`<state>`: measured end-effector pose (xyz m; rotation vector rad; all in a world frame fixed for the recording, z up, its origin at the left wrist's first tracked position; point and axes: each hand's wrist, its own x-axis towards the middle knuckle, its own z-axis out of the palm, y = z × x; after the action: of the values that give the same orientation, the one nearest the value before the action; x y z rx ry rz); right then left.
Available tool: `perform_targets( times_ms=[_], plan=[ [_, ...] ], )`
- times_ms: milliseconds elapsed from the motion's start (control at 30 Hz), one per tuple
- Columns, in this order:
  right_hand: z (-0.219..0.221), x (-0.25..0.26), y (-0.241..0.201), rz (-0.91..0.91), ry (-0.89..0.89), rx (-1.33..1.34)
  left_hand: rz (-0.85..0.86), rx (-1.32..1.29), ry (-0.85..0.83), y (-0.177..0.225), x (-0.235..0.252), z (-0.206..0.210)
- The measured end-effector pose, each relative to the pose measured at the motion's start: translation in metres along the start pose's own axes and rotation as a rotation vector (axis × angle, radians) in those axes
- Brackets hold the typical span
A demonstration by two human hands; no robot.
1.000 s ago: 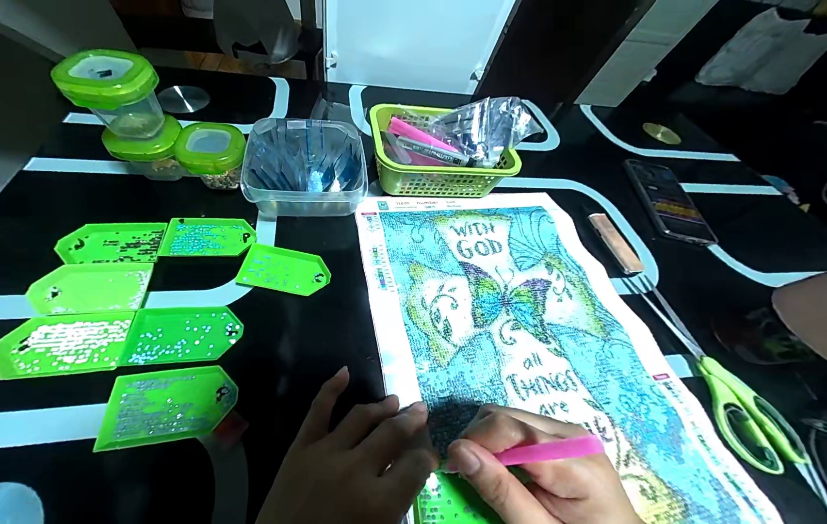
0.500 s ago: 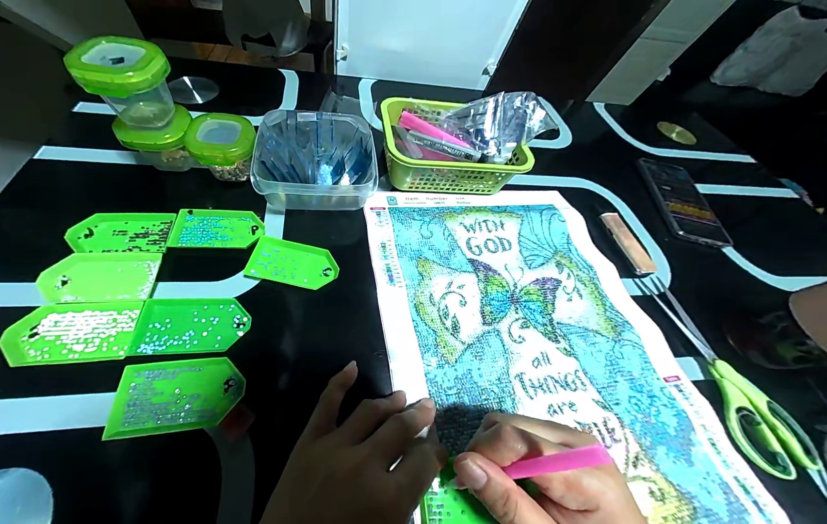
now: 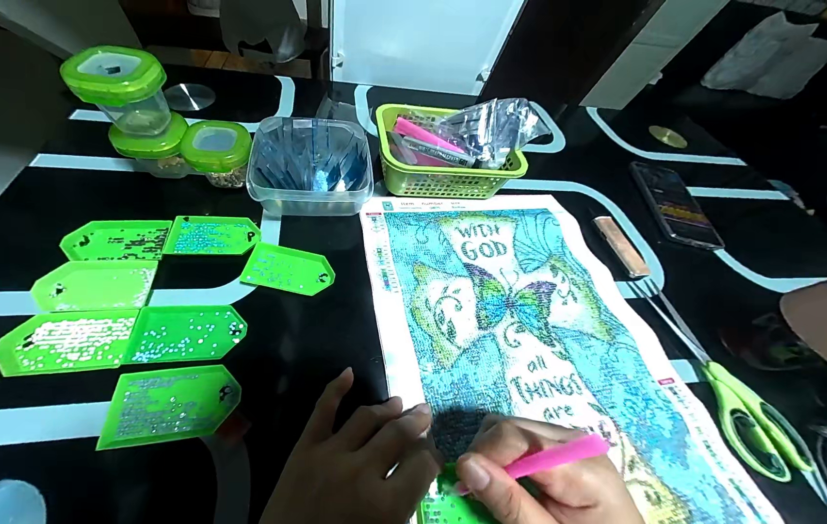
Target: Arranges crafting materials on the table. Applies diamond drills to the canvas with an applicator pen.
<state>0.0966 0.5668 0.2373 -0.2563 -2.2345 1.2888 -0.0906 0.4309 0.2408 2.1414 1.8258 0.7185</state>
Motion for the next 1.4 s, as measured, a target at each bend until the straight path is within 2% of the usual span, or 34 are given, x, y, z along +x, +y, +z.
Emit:
perform_targets(
  times_ms=[167, 567, 667, 767, 833, 1067, 1400],
  plan=[
    [0.001, 0.001, -0.001, -0.032, -0.032, -0.079, 0.001, 0.002, 0.004, 0.000, 0.000, 0.000],
    [0.002, 0.002, -0.001, -0.030, -0.031, -0.056, 0.000, -0.001, 0.010, 0.000, -0.001, 0.001],
    [-0.002, 0.002, -0.001, 0.047, 0.030, 0.056, -0.008, -0.019, 0.001, 0.000, -0.001, 0.001],
    [-0.011, 0.006, -0.001, 0.215, 0.147, 0.215, -0.019, -0.047, -0.033, 0.000, -0.001, -0.002],
    [-0.015, 0.008, -0.001, 0.252, 0.191, 0.232, -0.023, -0.054, -0.042, 0.001, 0.000, -0.003],
    [0.000, 0.005, -0.007, -0.008, -0.042, -0.059, -0.018, -0.053, -0.016, 0.001, 0.000, -0.003],
    [0.002, 0.004, -0.006, -0.038, -0.069, -0.139, -0.017, -0.045, 0.000, 0.001, -0.001, -0.002]
  ],
)
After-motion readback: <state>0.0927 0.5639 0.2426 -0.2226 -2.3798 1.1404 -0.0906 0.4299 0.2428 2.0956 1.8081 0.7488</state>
